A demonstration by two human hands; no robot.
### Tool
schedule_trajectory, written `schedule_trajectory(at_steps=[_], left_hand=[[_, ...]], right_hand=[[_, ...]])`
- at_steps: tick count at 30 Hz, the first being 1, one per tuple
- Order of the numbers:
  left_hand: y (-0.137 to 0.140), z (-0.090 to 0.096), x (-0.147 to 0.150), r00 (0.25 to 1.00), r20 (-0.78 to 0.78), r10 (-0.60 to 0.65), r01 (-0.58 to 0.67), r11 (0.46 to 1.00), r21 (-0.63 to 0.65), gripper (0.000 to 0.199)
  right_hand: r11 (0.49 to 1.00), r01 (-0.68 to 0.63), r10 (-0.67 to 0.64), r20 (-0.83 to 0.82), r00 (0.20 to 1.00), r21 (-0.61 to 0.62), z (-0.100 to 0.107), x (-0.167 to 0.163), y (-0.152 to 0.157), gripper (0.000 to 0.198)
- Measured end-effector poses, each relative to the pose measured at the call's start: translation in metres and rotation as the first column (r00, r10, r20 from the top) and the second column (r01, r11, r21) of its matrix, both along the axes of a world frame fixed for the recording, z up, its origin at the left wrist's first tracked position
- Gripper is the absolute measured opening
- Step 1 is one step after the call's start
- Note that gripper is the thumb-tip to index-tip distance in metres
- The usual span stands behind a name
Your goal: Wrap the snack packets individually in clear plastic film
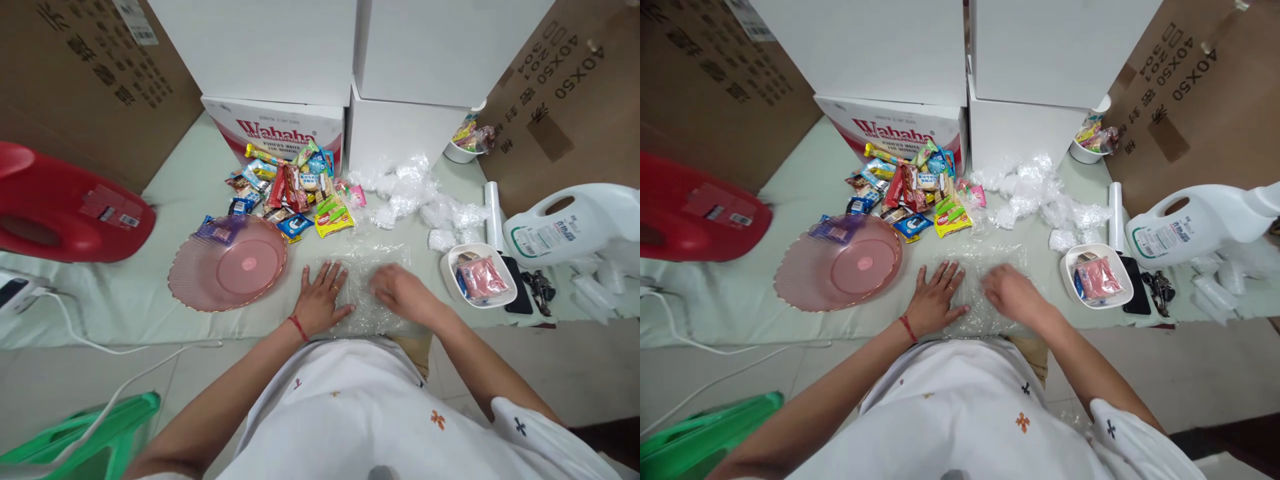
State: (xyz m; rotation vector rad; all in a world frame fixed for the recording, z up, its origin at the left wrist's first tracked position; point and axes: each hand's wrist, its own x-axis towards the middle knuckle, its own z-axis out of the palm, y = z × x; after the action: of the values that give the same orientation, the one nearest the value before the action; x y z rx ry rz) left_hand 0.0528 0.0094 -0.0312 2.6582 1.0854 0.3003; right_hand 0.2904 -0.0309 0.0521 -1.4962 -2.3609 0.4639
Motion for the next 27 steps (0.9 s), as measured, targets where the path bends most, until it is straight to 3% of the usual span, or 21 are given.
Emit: schedule_trajectory(at_steps=[1, 3, 6, 8, 11, 13, 15, 17, 19, 21, 22, 24, 27], left_hand=[[0.0, -0.002, -0.001, 1.0, -0.027, 0.001, -0.001, 1.0, 0.01, 0.083], [-0.001, -0.004, -0.003, 0.998, -0.067, 0.007, -0.006, 1.0, 0.02, 0.086], [-0.001, -0.005, -0.005, 0.996, -0.086, 0.0, 0.001, 1.0, 0.015, 0.088], [0.0, -0.005, -0.007, 0.997, -0.073, -0.001, 0.001, 1.0, 0.006, 0.088], [0.001, -0.005, -0.009, 0.999, -0.033, 0.0, -0.001, 1.0, -0.017, 0.09], [0.001, -0.005, -0.009, 1.0, -0.008, 0.004, -0.004, 0.999, -0.033, 0.091], [0.002, -0.004, -0.009, 1.0, 0.008, 0.007, -0.006, 0.999, -0.045, 0.09], [0.002, -0.004, -0.009, 1.0, 0.017, 0.005, -0.004, 0.999, -0.054, 0.089], [0.002, -0.003, -0.009, 1.0, 0.02, 0.002, -0.001, 0.998, -0.06, 0.088], [0.002, -0.002, -0.009, 1.0, 0.019, 0.006, -0.004, 0.998, -0.065, 0.088], [0.002, -0.002, -0.009, 1.0, 0.018, 0.008, -0.006, 0.998, -0.069, 0.088], [0.002, -0.002, -0.01, 1.0, 0.017, 0.009, -0.008, 0.997, -0.081, 0.09], [0.002, -0.002, -0.01, 1.0, 0.02, 0.011, -0.009, 0.995, -0.097, 0.095]], right_hand=[[0.998, 0.027, -0.028, 0.023, 0.999, 0.051, 0.004, -0.004, 0.018, 0.025], [0.991, -0.047, 0.034, 0.105, 0.994, 0.124, 0.007, -0.009, 0.058, 0.036], [0.994, -0.078, 0.05, 0.299, 0.953, 0.083, -0.005, 0.0, 0.107, 0.037], [0.993, 0.106, -0.12, 0.428, 0.896, 0.057, -0.016, 0.024, 0.125, 0.034], [0.888, 0.45, -0.43, 0.519, 0.739, 0.094, -0.012, 0.071, 0.139, 0.034], [0.832, 0.547, -0.51, 0.515, 0.689, 0.093, 0.004, 0.09, 0.144, 0.035], [0.815, 0.57, -0.544, 0.472, 0.693, 0.102, 0.021, 0.088, 0.148, 0.037], [0.812, 0.576, -0.558, 0.407, 0.723, 0.091, 0.03, 0.066, 0.155, 0.037], [0.825, 0.565, -0.528, 0.321, 0.786, -0.025, 0.023, 0.032, 0.164, 0.034], [0.805, 0.55, -0.527, 0.158, 0.835, -0.223, 0.005, -0.002, 0.174, 0.026], [0.769, 0.55, -0.57, 0.039, 0.821, -0.326, -0.006, -0.016, 0.178, 0.024], [0.686, 0.54, -0.681, -0.168, 0.713, -0.489, -0.026, -0.036, 0.185, 0.027], [0.628, 0.522, -0.754, -0.285, 0.591, -0.577, -0.036, -0.037, 0.185, 0.036]])
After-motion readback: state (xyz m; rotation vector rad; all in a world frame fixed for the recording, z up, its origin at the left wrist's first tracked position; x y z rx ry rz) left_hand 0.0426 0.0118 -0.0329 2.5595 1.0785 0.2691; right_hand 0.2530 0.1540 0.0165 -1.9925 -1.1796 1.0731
